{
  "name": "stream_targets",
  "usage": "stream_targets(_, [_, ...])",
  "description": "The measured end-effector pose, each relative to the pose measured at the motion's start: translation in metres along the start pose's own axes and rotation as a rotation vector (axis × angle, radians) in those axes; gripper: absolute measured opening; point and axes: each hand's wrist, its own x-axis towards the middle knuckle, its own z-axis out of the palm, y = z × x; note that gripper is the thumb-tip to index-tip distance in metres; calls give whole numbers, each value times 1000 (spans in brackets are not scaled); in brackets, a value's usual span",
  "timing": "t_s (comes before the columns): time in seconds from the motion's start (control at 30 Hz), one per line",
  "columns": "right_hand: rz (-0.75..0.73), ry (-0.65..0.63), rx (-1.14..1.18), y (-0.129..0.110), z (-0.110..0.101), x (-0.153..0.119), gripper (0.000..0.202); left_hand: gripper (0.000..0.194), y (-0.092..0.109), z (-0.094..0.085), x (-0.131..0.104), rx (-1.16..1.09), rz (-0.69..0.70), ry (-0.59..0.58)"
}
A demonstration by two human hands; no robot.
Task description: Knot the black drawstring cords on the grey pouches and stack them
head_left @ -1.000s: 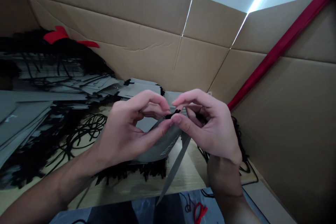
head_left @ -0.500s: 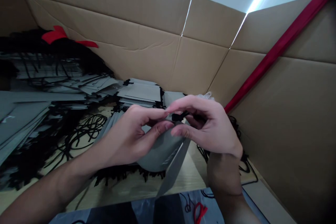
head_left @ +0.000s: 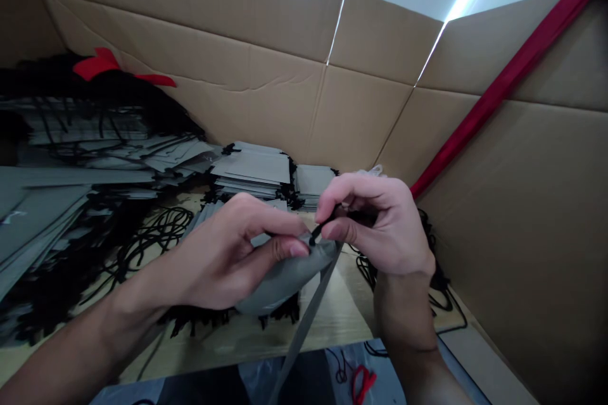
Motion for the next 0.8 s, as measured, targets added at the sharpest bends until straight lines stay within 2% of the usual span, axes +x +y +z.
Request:
stream_targets(0.1, [-29,-34,64,1,2,-2,20,26,0,-6,-2,-118,82,-157])
stream_targets(0.17, [-51,-27,67,0,2,-3,19,27,2,-7,-3,-130,66,-191])
stream_targets(0.23, [-52,-13,34,-1,1,-4,23,29,3,-5,-2,-81,41,-138])
stream_targets(0.3, [-36,-4,-15,-1,0,-3,39,29,4,-2,-1,-23,26,-68])
stream_targets(0.37, [-57,-1,-63,0,1,-2,44,25,5,0,1,4,-4,-51])
stream_targets(0.5, [-167,14,-172,4,3,2,22,28,7,3,6,-6,-116,-72])
stream_targets(0.57, [-182,37,-233,5,4,3,18,31,7,3,7,-14,-139,-59])
stream_targets(0.67, [-204,54,-239,7,3,5,16,28,5,5,5,-7,-94,-29])
stream_targets(0.8, [-209,55,-124,10,5,6,19,22,0,6,0,22,-2,-22])
